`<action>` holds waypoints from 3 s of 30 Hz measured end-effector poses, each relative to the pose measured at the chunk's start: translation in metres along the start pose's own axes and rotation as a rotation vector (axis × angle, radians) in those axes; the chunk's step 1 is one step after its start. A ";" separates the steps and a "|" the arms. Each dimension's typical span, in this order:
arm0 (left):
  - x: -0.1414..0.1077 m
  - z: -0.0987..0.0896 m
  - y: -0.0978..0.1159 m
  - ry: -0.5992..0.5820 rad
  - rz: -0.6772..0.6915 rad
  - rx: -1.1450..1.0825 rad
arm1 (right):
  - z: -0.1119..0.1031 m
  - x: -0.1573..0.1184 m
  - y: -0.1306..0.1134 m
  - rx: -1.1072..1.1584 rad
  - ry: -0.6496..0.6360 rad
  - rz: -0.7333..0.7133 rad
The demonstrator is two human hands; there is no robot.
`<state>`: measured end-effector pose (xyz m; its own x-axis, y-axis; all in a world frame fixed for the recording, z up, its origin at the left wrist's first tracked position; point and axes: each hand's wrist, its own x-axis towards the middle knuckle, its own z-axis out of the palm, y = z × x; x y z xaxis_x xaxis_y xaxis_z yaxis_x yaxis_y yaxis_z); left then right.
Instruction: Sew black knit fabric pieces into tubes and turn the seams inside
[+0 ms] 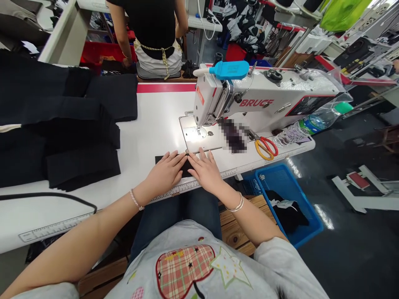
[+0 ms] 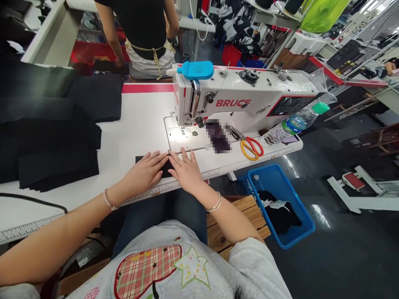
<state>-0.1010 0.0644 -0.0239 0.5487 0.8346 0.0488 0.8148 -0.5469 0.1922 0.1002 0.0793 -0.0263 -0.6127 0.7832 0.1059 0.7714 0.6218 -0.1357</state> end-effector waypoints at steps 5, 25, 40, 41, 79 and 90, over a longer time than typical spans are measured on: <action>-0.001 0.001 0.000 0.013 0.005 -0.006 | -0.008 -0.009 -0.004 -0.037 -0.051 -0.031; -0.002 -0.001 0.005 0.043 0.025 0.036 | -0.004 -0.032 -0.015 -0.104 -0.036 -0.053; -0.003 0.002 0.004 0.057 0.027 0.026 | -0.024 -0.030 -0.025 -0.043 -0.131 -0.010; -0.004 0.003 0.004 0.060 0.028 0.016 | -0.029 -0.024 -0.028 -0.024 -0.141 0.008; -0.032 0.005 -0.013 0.051 -0.264 -0.040 | 0.012 0.052 -0.037 0.096 -0.068 -0.060; -0.029 -0.002 -0.010 0.040 -0.252 0.069 | 0.012 0.053 -0.038 0.079 -0.082 -0.052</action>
<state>-0.1259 0.0456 -0.0252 0.3199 0.9463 0.0471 0.9364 -0.3233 0.1364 0.0367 0.0967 -0.0273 -0.6660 0.7452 0.0339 0.7243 0.6569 -0.2096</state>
